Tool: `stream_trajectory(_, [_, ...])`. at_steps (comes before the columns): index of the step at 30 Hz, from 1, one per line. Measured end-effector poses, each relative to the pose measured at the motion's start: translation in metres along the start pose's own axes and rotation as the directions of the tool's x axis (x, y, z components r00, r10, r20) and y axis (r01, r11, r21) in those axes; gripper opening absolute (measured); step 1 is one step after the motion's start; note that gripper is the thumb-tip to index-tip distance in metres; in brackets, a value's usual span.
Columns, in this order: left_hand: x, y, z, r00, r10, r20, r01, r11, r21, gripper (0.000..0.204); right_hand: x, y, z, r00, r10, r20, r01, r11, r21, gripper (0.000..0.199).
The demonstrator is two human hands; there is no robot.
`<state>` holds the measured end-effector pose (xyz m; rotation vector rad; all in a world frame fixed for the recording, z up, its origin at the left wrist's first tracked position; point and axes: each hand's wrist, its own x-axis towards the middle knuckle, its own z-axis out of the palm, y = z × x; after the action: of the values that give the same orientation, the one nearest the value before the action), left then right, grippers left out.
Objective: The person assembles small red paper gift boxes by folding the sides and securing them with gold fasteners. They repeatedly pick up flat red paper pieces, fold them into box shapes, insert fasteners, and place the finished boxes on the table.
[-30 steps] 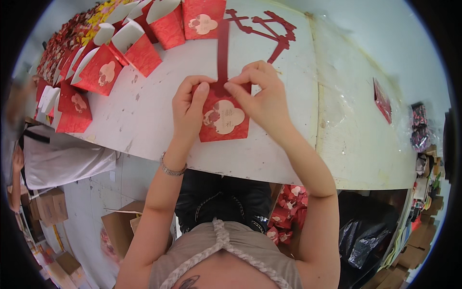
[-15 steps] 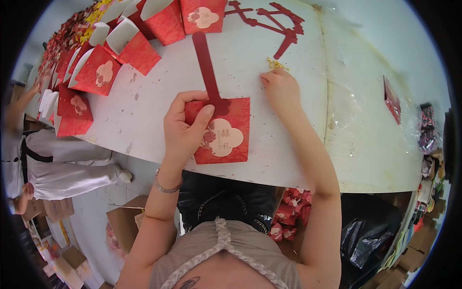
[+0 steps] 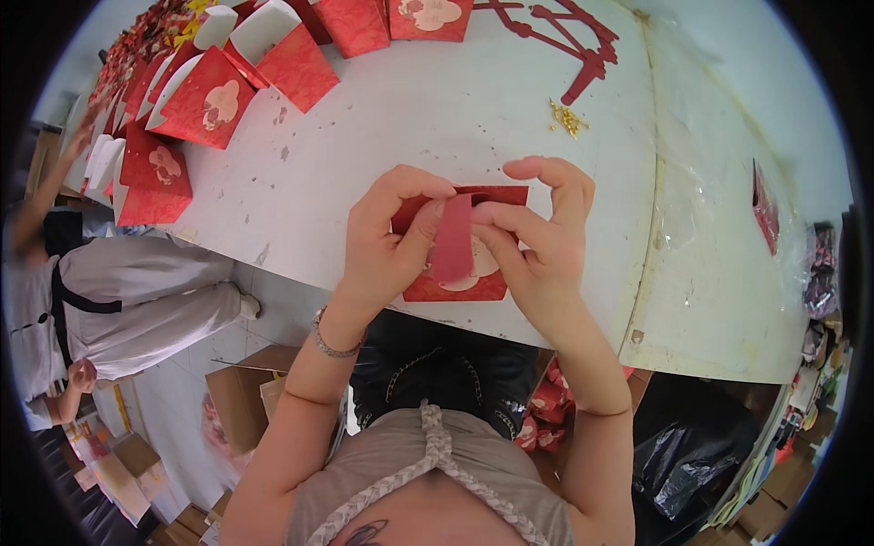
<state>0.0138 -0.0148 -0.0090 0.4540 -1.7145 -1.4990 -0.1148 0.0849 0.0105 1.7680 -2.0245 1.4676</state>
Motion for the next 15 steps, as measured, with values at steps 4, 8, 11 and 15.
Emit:
stream_trajectory(4, [0.001, -0.005, -0.005, 0.986, 0.167, 0.024, -0.168, 0.984, 0.053, 0.009, -0.004, -0.005, 0.003, 0.998, 0.058, 0.007, -0.058, 0.996, 0.071, 0.021])
stream_trajectory(8, [-0.002, -0.008, -0.006, 0.961, 0.264, 0.085, -0.271, 0.959, 0.087, 0.010, -0.012, -0.006, 0.008, 0.994, 0.112, -0.014, -0.109, 0.984, 0.142, 0.022])
stream_trajectory(11, [-0.004, -0.014, -0.008, 0.945, 0.323, 0.057, -0.328, 0.934, 0.141, 0.010, -0.014, -0.013, 0.012, 0.982, 0.190, -0.019, -0.182, 0.963, 0.198, 0.021])
stream_trajectory(15, [-0.006, -0.005, -0.009, 0.961, 0.277, -0.023, -0.264, 0.937, 0.229, 0.014, -0.009, -0.021, 0.013, 0.898, 0.438, 0.029, -0.397, 0.781, 0.482, 0.020])
